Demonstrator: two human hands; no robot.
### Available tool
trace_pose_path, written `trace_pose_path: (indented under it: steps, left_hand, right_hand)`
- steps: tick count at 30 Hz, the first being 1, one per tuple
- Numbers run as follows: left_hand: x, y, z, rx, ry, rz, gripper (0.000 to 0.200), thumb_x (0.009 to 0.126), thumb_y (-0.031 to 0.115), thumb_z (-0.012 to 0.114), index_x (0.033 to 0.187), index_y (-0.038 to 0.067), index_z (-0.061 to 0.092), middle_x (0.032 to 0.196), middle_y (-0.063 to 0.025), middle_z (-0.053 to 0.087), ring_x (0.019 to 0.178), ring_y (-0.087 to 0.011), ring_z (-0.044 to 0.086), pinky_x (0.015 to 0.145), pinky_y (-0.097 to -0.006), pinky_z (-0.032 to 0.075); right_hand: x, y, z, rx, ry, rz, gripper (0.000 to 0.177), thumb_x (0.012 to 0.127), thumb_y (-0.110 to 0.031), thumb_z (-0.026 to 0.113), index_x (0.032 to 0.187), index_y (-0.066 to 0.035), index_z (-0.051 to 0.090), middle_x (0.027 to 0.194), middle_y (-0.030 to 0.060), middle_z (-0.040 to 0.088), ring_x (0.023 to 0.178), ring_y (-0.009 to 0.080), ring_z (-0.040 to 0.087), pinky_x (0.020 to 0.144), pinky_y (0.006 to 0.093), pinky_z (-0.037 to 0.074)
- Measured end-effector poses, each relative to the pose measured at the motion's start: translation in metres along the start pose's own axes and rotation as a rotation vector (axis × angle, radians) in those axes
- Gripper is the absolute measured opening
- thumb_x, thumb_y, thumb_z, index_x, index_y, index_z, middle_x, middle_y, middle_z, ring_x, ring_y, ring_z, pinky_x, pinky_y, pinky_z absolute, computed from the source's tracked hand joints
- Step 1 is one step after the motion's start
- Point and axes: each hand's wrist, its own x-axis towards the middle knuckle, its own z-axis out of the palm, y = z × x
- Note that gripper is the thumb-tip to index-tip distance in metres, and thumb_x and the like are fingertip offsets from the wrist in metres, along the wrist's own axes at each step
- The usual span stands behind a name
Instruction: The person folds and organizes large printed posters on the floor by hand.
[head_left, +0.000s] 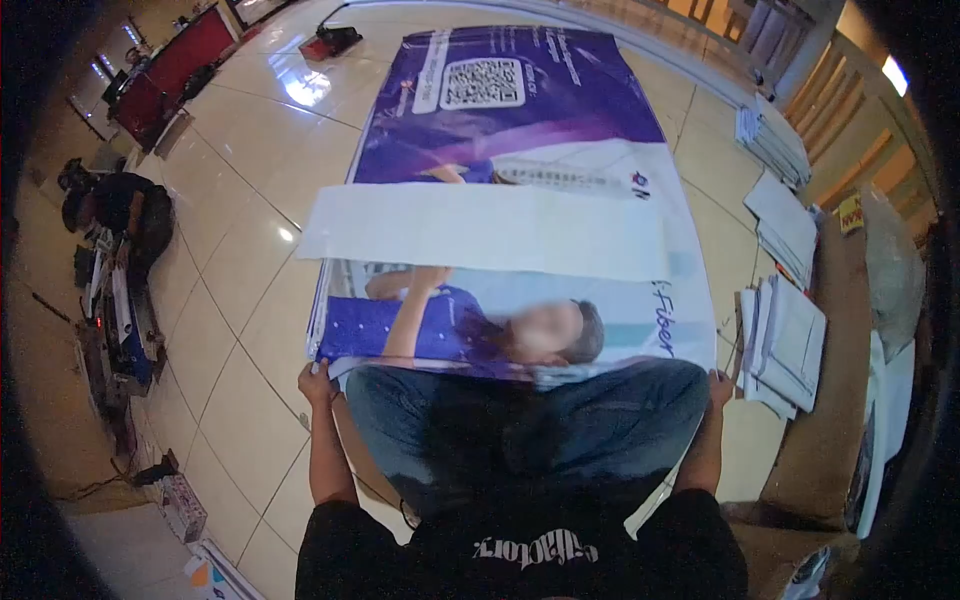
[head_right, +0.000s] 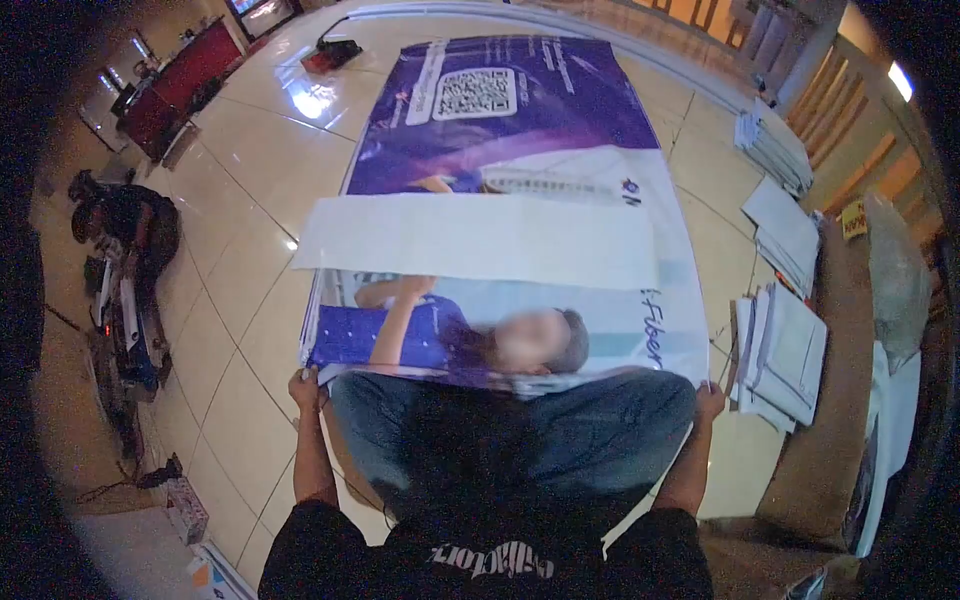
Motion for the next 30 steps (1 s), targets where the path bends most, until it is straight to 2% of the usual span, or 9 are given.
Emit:
trace_pose_path:
  steps: [5, 11, 17, 20, 21, 22, 25, 27, 30]
  left_hand:
    - [0.024, 0.017, 0.012, 0.173, -0.033, 0.322, 0.027, 0.078, 0.028, 0.061, 0.078, 0.001, 0.062, 0.069, -0.0187, 0.061, 0.062, -0.0361, 0.058, 0.057, -0.0405, 0.044]
    - [0.034, 0.043, -0.015, 0.69, -0.313, 0.132, 0.039, 0.083, 0.041, 0.049, 0.082, 0.005, 0.063, 0.082, -0.0194, 0.062, 0.079, -0.0364, 0.061, 0.068, -0.0456, 0.047]
    - [0.078, 0.087, -0.047, 0.887, -0.174, 0.245, 0.036, 0.082, 0.038, 0.05, 0.086, 0.005, 0.064, 0.094, -0.0164, 0.063, 0.087, -0.0314, 0.062, 0.073, -0.0415, 0.051]
    - [0.158, 0.079, -0.04, 0.816, -0.312, 0.207, 0.04, 0.077, 0.035, 0.053, 0.091, -0.001, 0.063, 0.098, -0.021, 0.06, 0.093, -0.0357, 0.058, 0.081, -0.0415, 0.047]
    - [0.161, 0.098, -0.051, 0.579, -0.195, 0.121, 0.039, 0.075, 0.033, 0.054, 0.087, -0.002, 0.064, 0.096, -0.0218, 0.06, 0.092, -0.0357, 0.058, 0.08, -0.0418, 0.047]
    - [0.18, 0.08, -0.048, 0.504, -0.095, 0.423, 0.032, 0.076, 0.033, 0.053, 0.071, 0.003, 0.064, 0.078, -0.0173, 0.062, 0.073, -0.0306, 0.061, 0.067, -0.0393, 0.048]
    - [0.196, 0.107, -0.067, 0.645, -0.058, 0.332, 0.029, 0.077, 0.029, 0.053, 0.068, 0.003, 0.061, 0.068, -0.0144, 0.061, 0.059, -0.0272, 0.059, 0.056, -0.0378, 0.047]
    - [0.166, 0.148, -0.094, -0.225, -0.114, -0.159, 0.019, 0.075, 0.017, 0.057, 0.077, -0.002, 0.061, 0.067, -0.0132, 0.06, 0.061, -0.0233, 0.059, 0.056, -0.0374, 0.048]
    - [0.164, 0.151, -0.102, -0.807, -0.082, -0.365, 0.01, 0.076, 0.01, 0.056, 0.072, 0.001, 0.055, 0.059, -0.007, 0.051, 0.047, -0.0158, 0.05, 0.04, -0.0301, 0.04]
  right_hand:
    - [0.012, -0.012, -0.035, -0.221, -0.186, -0.218, 0.028, 0.08, -0.028, 0.056, 0.087, -0.002, 0.064, 0.077, 0.0169, 0.064, 0.072, 0.0308, 0.062, 0.065, 0.0399, 0.046]
    - [0.016, -0.067, -0.065, -0.517, -0.31, -0.36, 0.019, 0.075, -0.023, 0.054, 0.08, -0.008, 0.065, 0.079, 0.0171, 0.063, 0.078, 0.0341, 0.061, 0.067, 0.0433, 0.047]
    - [0.069, -0.13, -0.075, -0.494, -0.077, -0.327, 0.024, 0.077, -0.023, 0.049, 0.088, -0.007, 0.064, 0.088, 0.0193, 0.062, 0.084, 0.0356, 0.059, 0.074, 0.0427, 0.047]
    - [0.137, -0.131, -0.072, -0.235, -0.071, -0.327, 0.027, 0.077, -0.024, 0.051, 0.091, -0.003, 0.062, 0.084, 0.0183, 0.063, 0.079, 0.0331, 0.061, 0.072, 0.0396, 0.047]
    - [0.157, -0.131, -0.075, -0.079, -0.086, -0.312, 0.029, 0.077, -0.025, 0.053, 0.093, -0.002, 0.062, 0.082, 0.0177, 0.063, 0.076, 0.0314, 0.062, 0.07, 0.0385, 0.047]
    - [0.177, -0.129, -0.08, -0.01, -0.036, -0.316, 0.029, 0.077, -0.024, 0.054, 0.096, -0.003, 0.062, 0.079, 0.015, 0.063, 0.072, 0.0268, 0.061, 0.066, 0.0359, 0.047]
    - [0.173, -0.166, -0.12, 0.325, -0.164, -0.14, 0.03, 0.079, -0.022, 0.056, 0.103, -0.006, 0.061, 0.075, 0.0061, 0.06, 0.063, 0.0146, 0.056, 0.056, 0.0269, 0.045]
    - [0.197, -0.15, -0.119, 0.593, -0.252, -0.203, 0.026, 0.081, -0.02, 0.055, 0.104, -0.009, 0.061, 0.077, 0.0021, 0.058, 0.062, 0.0096, 0.052, 0.053, 0.0235, 0.044]
    - [0.149, -0.173, -0.145, 0.51, -0.243, -0.189, 0.027, 0.084, -0.02, 0.054, 0.104, -0.004, 0.06, 0.078, 0.0018, 0.058, 0.057, 0.0076, 0.048, 0.051, 0.022, 0.041]
